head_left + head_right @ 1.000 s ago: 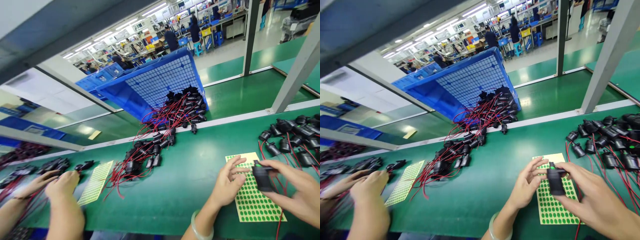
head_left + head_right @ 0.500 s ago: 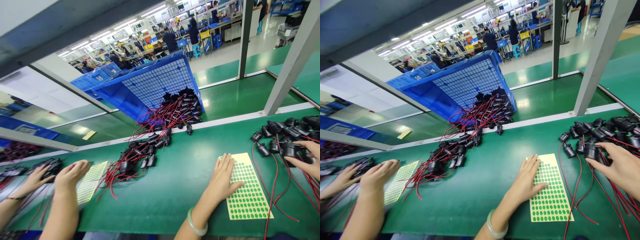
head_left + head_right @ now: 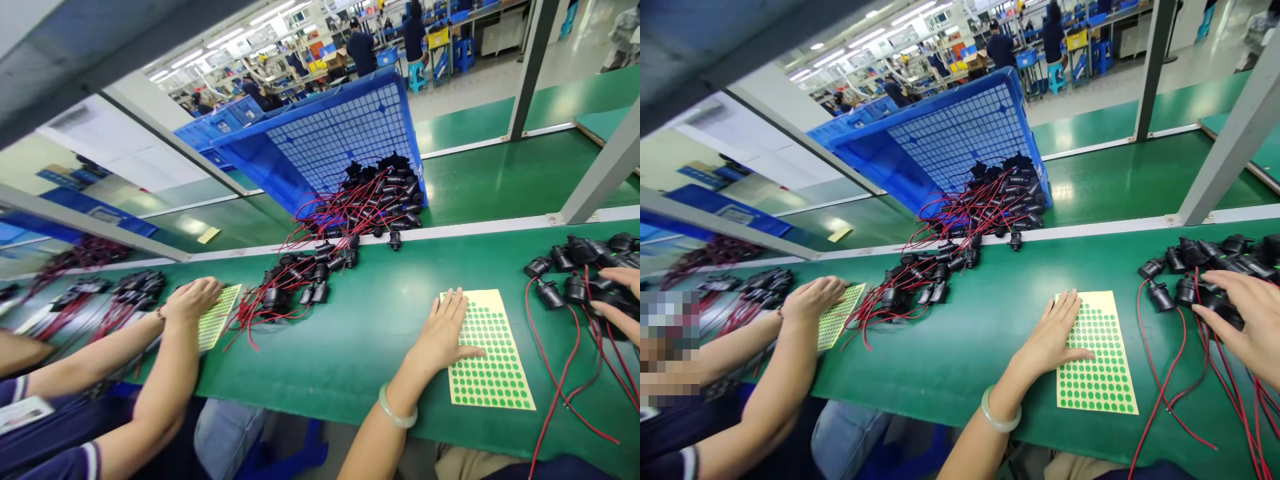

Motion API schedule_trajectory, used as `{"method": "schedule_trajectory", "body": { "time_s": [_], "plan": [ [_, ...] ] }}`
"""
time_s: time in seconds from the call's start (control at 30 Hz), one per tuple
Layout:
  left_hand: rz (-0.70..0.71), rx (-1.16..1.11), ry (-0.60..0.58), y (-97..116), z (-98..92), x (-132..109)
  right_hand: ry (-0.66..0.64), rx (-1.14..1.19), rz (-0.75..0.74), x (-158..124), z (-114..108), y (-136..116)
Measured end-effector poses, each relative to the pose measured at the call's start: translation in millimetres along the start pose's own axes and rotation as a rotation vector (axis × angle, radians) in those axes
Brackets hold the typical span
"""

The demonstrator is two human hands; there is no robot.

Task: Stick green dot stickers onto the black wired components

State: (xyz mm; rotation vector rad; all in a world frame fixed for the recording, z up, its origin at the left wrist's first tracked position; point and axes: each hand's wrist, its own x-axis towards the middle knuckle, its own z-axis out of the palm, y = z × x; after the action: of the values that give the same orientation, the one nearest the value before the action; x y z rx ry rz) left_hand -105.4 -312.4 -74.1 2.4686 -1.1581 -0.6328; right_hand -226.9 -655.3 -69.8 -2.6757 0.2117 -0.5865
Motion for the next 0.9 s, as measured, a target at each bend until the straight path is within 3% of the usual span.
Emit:
{"method": "schedule_trajectory", "body": {
  "time_s": [0.07,0.13,0.23,0.37,0.63,0.9],
  "plan": [
    [-0.008,-0.015,-0.012,1.0,-0.5,0.0,-0.025,0.102,-0.165,5.6,11.2,-38.3],
    [-0.015,-0.020,-0.020,1.5,0.0,0.4,-0.143,0.197,-0.228,9.2,34.7,-73.9],
    [-0.011,-0.013,-0.012,0.5,2.8,0.6,-0.309,0.159,-0.333,12.2,78.1,-103.5],
    [0.023,0.001,0.028,-2.4,9.1,0.2,-0.345,0.040,-0.357,12.3,111.2,-103.7],
    [0.027,0.002,0.050,-4.1,14.8,-0.8,-0.401,-0.030,-0.435,6.7,112.2,-93.5],
    [0.026,-0.023,0.064,-2.3,17.7,-3.9,-0.425,-0.010,-0.510,17.1,127.7,-86.5]
  ]
}}
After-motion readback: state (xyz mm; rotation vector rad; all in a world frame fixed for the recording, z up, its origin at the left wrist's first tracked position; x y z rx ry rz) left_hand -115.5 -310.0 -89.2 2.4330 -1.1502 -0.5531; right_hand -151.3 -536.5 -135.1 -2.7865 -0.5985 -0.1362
